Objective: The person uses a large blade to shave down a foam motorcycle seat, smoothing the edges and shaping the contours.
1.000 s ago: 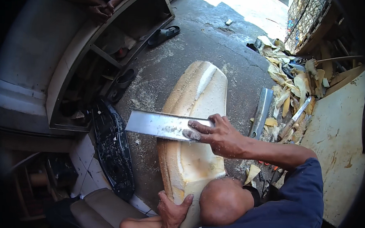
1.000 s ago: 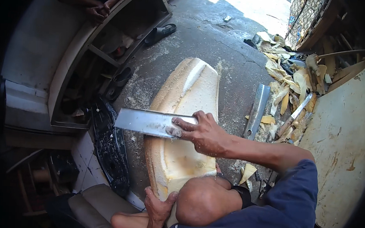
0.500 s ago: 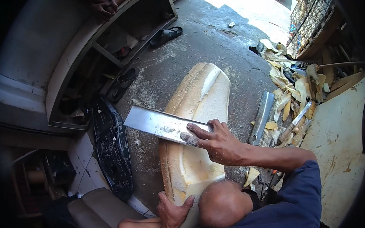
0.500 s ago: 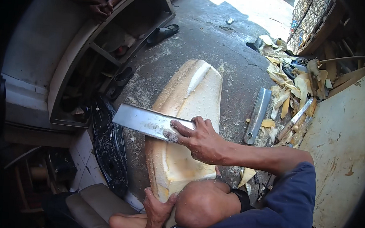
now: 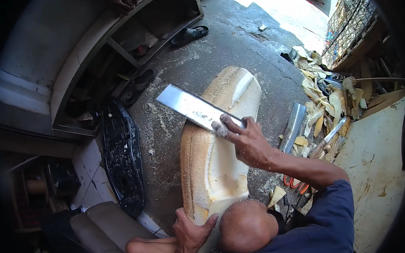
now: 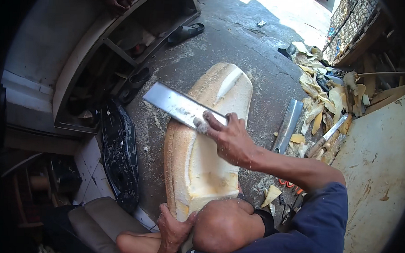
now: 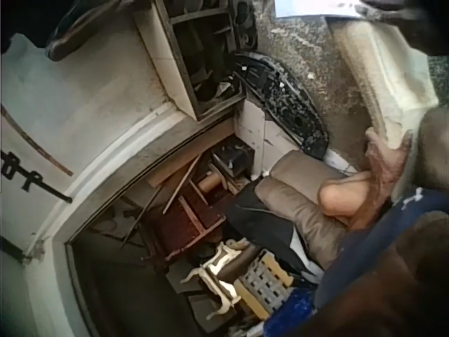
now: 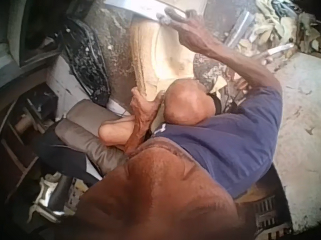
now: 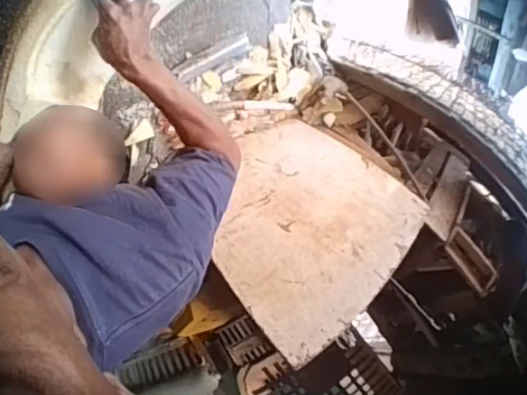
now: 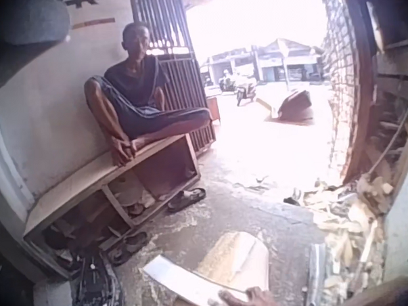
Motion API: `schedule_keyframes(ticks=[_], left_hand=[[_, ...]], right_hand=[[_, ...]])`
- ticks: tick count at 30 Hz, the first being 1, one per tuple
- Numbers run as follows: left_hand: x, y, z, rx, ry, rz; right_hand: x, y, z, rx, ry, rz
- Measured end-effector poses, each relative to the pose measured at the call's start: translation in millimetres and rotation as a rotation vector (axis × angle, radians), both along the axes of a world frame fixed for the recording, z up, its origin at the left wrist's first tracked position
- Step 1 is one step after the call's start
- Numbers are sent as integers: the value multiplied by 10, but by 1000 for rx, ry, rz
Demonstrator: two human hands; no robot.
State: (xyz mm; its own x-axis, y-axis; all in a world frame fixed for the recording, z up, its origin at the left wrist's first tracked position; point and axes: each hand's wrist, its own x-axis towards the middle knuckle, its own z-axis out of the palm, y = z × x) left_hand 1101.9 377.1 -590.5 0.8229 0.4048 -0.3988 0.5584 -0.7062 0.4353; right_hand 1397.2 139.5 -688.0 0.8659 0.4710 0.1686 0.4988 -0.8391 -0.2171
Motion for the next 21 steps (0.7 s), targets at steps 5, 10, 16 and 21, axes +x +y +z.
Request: schedule_keyframes(ticks=[5, 10, 16, 21], left_hand=[[-49, 20, -39, 10, -47, -3], [-85, 112, -41, 4, 6, 20], [-64, 39, -79, 62, -10, -46], [-84, 5, -128, 2, -41, 25]], right_hand=[[-155, 147, 13, 43, -25, 114], [-166, 231, 42, 59, 16, 140], [4, 115, 4, 37, 17, -46], [272, -173, 60, -102, 32, -96]])
